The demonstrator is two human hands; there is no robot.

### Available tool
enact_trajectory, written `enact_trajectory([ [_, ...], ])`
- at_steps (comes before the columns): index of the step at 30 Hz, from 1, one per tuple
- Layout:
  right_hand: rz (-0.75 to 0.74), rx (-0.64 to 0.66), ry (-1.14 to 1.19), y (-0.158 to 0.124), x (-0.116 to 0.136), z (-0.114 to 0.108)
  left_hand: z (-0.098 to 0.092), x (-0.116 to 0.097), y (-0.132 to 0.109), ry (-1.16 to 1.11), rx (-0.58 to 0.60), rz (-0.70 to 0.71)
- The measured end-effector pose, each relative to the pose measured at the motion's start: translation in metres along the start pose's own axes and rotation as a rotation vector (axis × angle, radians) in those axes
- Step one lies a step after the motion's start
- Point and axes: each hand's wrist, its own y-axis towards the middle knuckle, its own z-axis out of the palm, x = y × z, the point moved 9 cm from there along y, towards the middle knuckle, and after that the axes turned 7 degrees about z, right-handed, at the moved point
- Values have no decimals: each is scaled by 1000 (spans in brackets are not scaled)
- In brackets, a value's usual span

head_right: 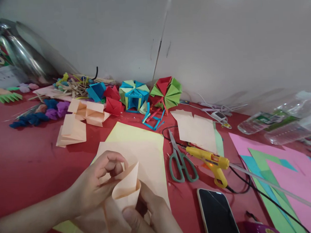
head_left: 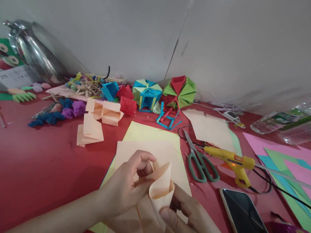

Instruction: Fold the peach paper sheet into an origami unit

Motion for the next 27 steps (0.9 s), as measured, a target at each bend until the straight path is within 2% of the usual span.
enact_trajectory([
  [8,-53,-37,2,1,-2,-3,4,3,1,-20,54,-80],
  [13,-183,-187,114,-8,-5,-32,8,3,1,34,186,-170],
  [16,-170,-238,43,-10,-5,-42,13,4,-2,29,262,-215],
  [20,-193,-265,-155,-7,6,-42,22,11,-10,-3,327,-261],
  [23,-188,-278,-317,-7,11,-37,26,15,-12,24,340,-232],
  [27,-174,-280,-381,-10,11,-34,28,15,-13,127,377,-206],
])
